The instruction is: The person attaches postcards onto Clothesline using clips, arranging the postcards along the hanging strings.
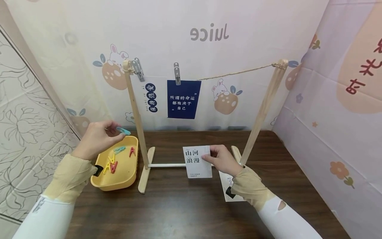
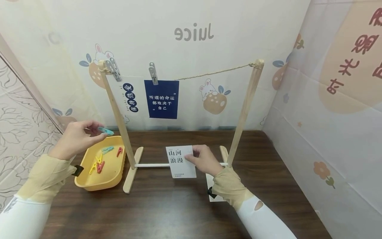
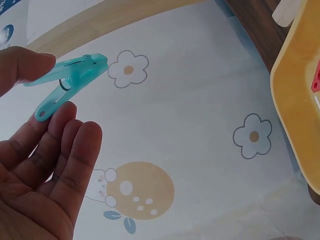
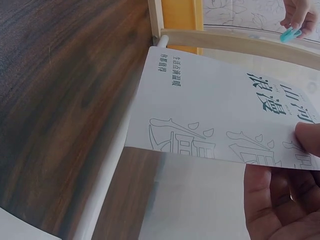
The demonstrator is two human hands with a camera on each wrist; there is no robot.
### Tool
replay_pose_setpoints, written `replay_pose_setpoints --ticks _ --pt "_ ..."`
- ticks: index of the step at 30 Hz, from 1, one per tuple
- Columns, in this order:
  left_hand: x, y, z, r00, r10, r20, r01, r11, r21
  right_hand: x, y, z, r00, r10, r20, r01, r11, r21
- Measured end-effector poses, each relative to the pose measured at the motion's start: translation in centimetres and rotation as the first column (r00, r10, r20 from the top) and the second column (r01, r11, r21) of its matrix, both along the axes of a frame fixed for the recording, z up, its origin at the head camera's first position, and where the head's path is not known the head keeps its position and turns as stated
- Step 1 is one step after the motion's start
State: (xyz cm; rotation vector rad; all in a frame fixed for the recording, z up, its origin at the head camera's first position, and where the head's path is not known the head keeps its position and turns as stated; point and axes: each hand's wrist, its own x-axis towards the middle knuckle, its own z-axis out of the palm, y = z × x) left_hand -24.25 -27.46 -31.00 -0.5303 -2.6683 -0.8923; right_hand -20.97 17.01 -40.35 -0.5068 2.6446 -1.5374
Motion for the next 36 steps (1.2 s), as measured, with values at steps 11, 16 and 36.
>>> replay_pose_setpoints --ticks 11,16,36 --pt "1.0 0.2 1.2 0.998 0.002 -0.071 0.0 1.0 0.028 -0.2 0.2 1.0 0.999 0.004 -0.041 -0.004 1.0 -0.004" --pt "1.4 0.6 1.7 0.996 -0.009 -0.089 0.013 0.999 0.035 -0.2 0.4 1.5 0.999 -0.006 -0.054 0.005 1.0 -0.021" --pt "2.4 2.1 3.1 0.993 -0.071 -0.091 0.075 0.996 0.042 0.0 0.9 4.2 0.992 -0.075 -0.098 0.076 0.997 0.007"
